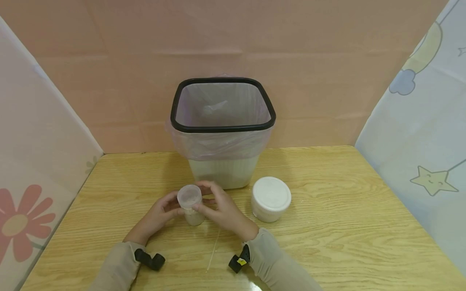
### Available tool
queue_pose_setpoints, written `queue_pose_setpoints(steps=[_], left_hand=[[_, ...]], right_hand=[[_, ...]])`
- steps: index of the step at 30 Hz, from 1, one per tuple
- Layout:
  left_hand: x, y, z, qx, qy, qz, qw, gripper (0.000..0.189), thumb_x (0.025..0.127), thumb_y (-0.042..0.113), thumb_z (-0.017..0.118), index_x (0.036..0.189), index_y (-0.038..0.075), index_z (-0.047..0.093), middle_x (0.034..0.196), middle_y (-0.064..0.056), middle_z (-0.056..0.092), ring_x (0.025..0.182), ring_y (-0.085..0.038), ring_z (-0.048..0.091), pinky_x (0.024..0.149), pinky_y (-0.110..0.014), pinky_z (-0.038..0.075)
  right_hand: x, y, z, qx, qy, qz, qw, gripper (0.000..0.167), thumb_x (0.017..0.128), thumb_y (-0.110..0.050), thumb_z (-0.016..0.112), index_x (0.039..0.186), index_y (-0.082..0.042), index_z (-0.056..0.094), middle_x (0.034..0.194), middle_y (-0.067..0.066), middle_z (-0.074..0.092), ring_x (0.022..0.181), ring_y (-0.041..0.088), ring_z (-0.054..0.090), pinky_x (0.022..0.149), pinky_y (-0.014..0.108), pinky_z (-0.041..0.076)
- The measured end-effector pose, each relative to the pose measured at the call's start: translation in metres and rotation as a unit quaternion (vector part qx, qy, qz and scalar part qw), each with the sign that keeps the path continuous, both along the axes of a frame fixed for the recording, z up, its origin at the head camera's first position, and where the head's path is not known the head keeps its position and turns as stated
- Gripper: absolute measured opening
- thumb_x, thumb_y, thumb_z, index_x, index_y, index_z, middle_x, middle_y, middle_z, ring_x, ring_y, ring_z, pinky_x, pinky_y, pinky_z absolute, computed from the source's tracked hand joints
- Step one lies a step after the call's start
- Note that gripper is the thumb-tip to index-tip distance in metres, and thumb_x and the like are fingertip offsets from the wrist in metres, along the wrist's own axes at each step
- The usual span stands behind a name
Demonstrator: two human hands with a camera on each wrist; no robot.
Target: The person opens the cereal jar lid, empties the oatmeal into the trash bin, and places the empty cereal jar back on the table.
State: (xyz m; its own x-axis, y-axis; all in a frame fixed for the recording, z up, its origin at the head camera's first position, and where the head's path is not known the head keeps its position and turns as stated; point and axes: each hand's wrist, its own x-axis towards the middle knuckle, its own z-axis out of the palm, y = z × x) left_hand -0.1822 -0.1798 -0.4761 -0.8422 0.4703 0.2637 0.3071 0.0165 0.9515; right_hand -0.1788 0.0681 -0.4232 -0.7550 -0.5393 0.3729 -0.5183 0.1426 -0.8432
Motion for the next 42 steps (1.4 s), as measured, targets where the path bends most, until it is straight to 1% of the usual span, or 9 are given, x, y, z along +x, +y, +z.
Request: queue_pose_setpoints(steps=[4, 9, 14, 18, 26, 33, 37, 42], left_hand=[[0.0003, -0.0003, -0.0007, 0.001, 0.002, 0.000, 1.0000, 0.046, 0.099, 0.000, 0.063, 0.144, 0.006, 0.053, 0.136, 0.014, 0.058, 0.125, -0.003, 0.054, 0.102, -0.019, 0.047], [0.0006, -0.0003, -0.0014, 0.005, 0.008, -0.004, 0.9999, 0.046, 0.099, -0.001, 0.062, 0.143, 0.004, 0.052, 0.136, 0.014, 0.058, 0.125, -0.003, 0.054, 0.102, -0.019, 0.047], [0.0013, -0.0009, -0.0016, 0.007, 0.006, -0.006, 0.9999, 0.047, 0.099, 0.001, 0.062, 0.144, 0.007, 0.052, 0.137, 0.014, 0.057, 0.125, -0.003, 0.054, 0.101, -0.019, 0.048], [0.0017, -0.0009, -0.0012, 0.006, 0.003, -0.005, 1.0000, 0.046, 0.099, 0.001, 0.062, 0.144, 0.009, 0.053, 0.137, 0.015, 0.057, 0.124, -0.003, 0.055, 0.100, -0.020, 0.048], [0.0008, 0.0010, 0.0009, -0.004, 0.010, 0.000, 0.9999, 0.046, 0.099, 0.002, 0.063, 0.143, 0.001, 0.051, 0.136, 0.016, 0.057, 0.123, -0.003, 0.055, 0.100, -0.020, 0.049], [-0.0002, 0.0008, -0.0012, -0.005, 0.006, 0.003, 1.0000, 0.048, 0.099, 0.002, 0.063, 0.143, -0.007, 0.046, 0.136, 0.017, 0.057, 0.123, -0.002, 0.055, 0.100, -0.019, 0.048], [-0.0004, 0.0012, -0.0009, -0.004, 0.005, 0.003, 1.0000, 0.047, 0.099, 0.002, 0.063, 0.143, -0.008, 0.046, 0.135, 0.017, 0.057, 0.123, -0.002, 0.056, 0.099, -0.019, 0.049], [-0.0005, 0.0017, -0.0006, -0.002, 0.015, 0.000, 0.9999, 0.046, 0.100, 0.002, 0.062, 0.142, -0.008, 0.047, 0.134, 0.016, 0.058, 0.122, -0.002, 0.056, 0.100, -0.019, 0.048]], right_hand=[[-0.0001, 0.0006, -0.0002, -0.013, -0.012, 0.002, 0.9998, 0.042, 0.098, -0.008, 0.068, 0.134, -0.005, 0.047, 0.127, 0.013, 0.060, 0.118, 0.025, 0.060, 0.093, 0.030, 0.056], [0.0012, 0.0007, 0.0005, -0.019, -0.008, 0.004, 0.9998, 0.040, 0.098, -0.007, 0.068, 0.133, -0.005, 0.049, 0.127, 0.013, 0.060, 0.117, 0.028, 0.061, 0.093, 0.030, 0.057], [0.0024, -0.0008, -0.0007, -0.012, -0.005, -0.003, 0.9999, 0.045, 0.095, -0.009, 0.072, 0.136, -0.007, 0.052, 0.128, 0.011, 0.058, 0.116, 0.026, 0.060, 0.093, 0.031, 0.056], [0.0038, -0.0022, -0.0009, -0.008, -0.006, -0.012, 0.9999, 0.050, 0.094, -0.011, 0.074, 0.140, -0.008, 0.054, 0.126, 0.010, 0.056, 0.116, 0.027, 0.058, 0.094, 0.030, 0.056], [0.0060, -0.0071, -0.0021, -0.014, -0.005, -0.042, 0.9990, 0.054, 0.091, -0.012, 0.078, 0.140, -0.009, 0.056, 0.121, 0.010, 0.056, 0.113, 0.031, 0.059, 0.093, 0.028, 0.056], [0.0072, -0.0076, -0.0004, -0.002, -0.001, -0.040, 0.9992, 0.053, 0.095, -0.012, 0.074, 0.143, -0.006, 0.053, 0.123, 0.012, 0.054, 0.114, 0.027, 0.059, 0.094, 0.027, 0.055], [0.0077, -0.0067, 0.0011, 0.002, -0.002, -0.036, 0.9993, 0.054, 0.097, -0.012, 0.071, 0.146, -0.005, 0.050, 0.125, 0.013, 0.053, 0.116, 0.029, 0.058, 0.096, 0.027, 0.054], [0.0069, -0.0058, 0.0015, -0.004, 0.005, -0.029, 0.9996, 0.053, 0.098, -0.011, 0.069, 0.146, -0.004, 0.049, 0.126, 0.015, 0.053, 0.115, 0.034, 0.059, 0.096, 0.028, 0.055]])
